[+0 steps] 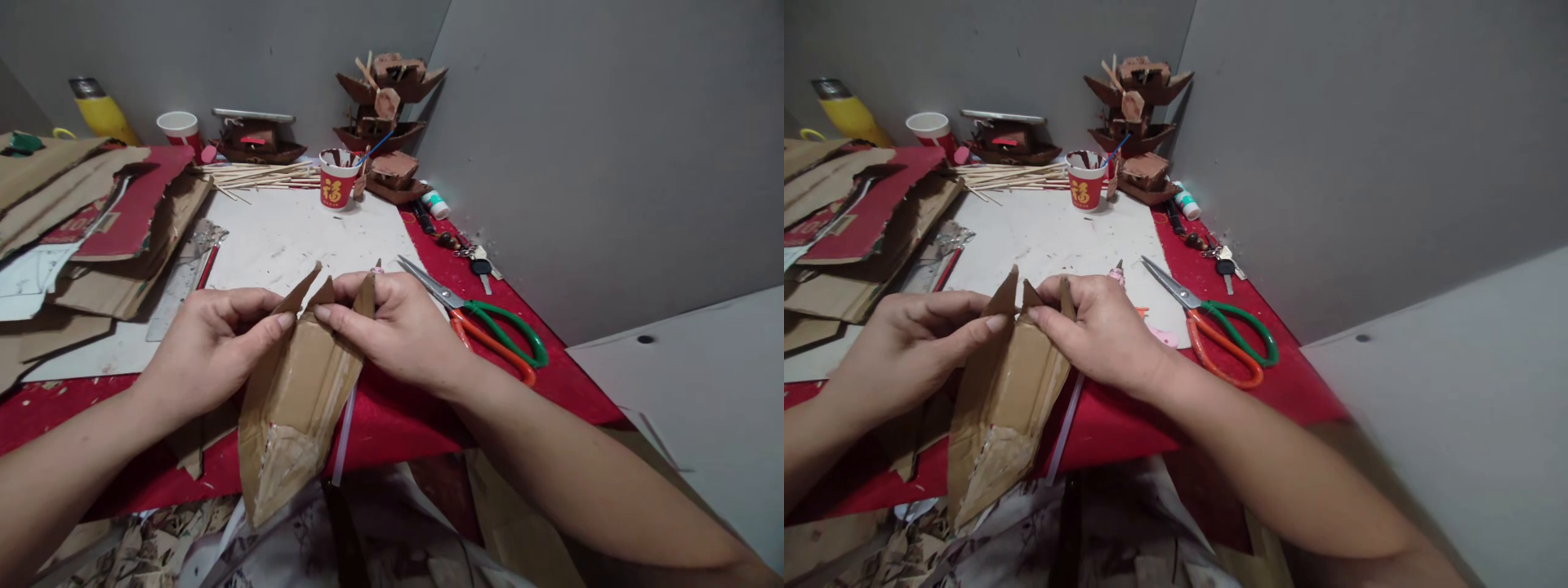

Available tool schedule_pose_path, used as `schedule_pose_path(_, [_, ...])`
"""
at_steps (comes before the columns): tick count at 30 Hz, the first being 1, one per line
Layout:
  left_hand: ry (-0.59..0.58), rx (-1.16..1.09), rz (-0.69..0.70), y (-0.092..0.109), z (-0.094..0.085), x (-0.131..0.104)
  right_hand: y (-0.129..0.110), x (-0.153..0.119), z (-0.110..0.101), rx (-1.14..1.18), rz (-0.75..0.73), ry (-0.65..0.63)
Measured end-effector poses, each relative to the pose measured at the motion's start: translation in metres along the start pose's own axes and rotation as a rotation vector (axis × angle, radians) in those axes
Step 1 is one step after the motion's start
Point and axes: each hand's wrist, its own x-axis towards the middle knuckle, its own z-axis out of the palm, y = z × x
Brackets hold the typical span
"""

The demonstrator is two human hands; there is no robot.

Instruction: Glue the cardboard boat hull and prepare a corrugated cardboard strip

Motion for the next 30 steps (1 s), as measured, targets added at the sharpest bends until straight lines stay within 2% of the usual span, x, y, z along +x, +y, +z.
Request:
schedule_pose_path(7, [-0.036, 0.082, 0.049, -0.007, 0.009, 0.000, -0.001, -0.002, 0.003, -0.029, -0.020, -0.024])
schedule_pose_path(12, [-0.026, 0.061, 0.024, -0.003, 0.009, -0.001, -0.004, -0.001, 0.002, 0.018, 0.017, 0.004])
schedule_pose_path(19, [0.134, 0.096, 0.076, 0.003, -0.001, -0.004, -0.006, -0.002, -0.001, 0.043, 0.042, 0.099])
schedule_pose_path(27, [0.100, 0.230, 0.156, 0.001, -0.001, -0.007, -0.005, -0.001, -0.001, 0.072, 0.025, 0.060])
schedule_pose_path(30, [0.091, 0.229, 0.137, 0.002, 0.001, -0.007, -0.004, -0.001, 0.001, 0.042, 0.029, 0.073])
